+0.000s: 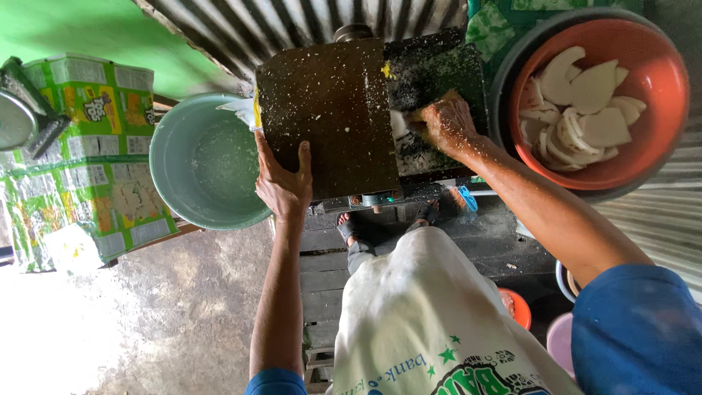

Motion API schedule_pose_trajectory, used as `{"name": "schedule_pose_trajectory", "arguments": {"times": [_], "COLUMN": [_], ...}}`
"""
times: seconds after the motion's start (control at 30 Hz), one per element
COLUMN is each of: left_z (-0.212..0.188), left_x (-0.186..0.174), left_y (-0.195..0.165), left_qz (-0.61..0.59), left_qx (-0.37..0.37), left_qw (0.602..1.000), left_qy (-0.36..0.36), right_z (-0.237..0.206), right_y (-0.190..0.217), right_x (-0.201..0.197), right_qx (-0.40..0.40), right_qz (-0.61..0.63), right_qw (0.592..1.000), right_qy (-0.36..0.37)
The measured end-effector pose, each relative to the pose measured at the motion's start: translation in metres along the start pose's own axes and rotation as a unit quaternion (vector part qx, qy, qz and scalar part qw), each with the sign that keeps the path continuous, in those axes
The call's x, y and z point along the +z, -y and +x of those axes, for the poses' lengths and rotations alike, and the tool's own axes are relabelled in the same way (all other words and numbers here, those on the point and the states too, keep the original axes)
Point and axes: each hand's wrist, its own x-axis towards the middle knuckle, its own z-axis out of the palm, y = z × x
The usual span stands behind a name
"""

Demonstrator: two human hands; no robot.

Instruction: The person grates coconut halves against a manual grater board over a basin, repeatedly rubbing each piece and placing the grated pieces into a red bowl. At the end, the person pours grated coconut from a cloth bag into a large green basin.

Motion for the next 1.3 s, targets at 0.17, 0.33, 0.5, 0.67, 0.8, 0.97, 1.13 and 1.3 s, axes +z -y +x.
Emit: {"name": "schedule_pose_trajectory", "arguments": {"times": [0.17,0.33,0.5,0.67,0.8,0.97,1.13,1.3], "left_z": [0.001,0.001,0.002,0.000,-0.002,-0.003,-0.003,-0.002], "left_x": [-0.003,-0.004,-0.001,0.000,-0.002,-0.003,-0.003,-0.002], "left_y": [-0.001,-0.003,-0.001,0.000,-0.001,-0.003,-0.004,-0.004], "left_qz": [-0.008,-0.009,-0.001,0.008,0.001,-0.009,-0.028,-0.019], "left_qx": [-0.016,-0.033,-0.027,-0.004,-0.019,-0.013,-0.017,-0.028], "left_qw": [1.000,0.999,0.999,1.000,1.000,1.000,0.999,0.999], "left_qy": [0.011,0.023,0.019,0.001,0.009,0.003,0.005,0.009], "right_z": [0.001,0.003,0.002,0.002,0.004,0.001,0.003,0.008], "right_y": [0.001,0.004,0.002,-0.002,-0.007,-0.013,-0.013,-0.004], "right_x": [0.004,0.005,0.010,0.018,0.024,0.035,0.037,0.027], "right_qx": [0.010,0.029,0.035,-0.005,0.094,0.060,0.042,0.070], "right_qz": [-0.004,0.013,0.053,0.028,-0.043,0.061,0.007,0.041], "right_qw": [1.000,0.999,0.998,0.998,0.990,0.996,0.999,0.997], "right_qy": [-0.013,0.013,-0.005,-0.054,0.099,-0.006,-0.020,0.017]}}
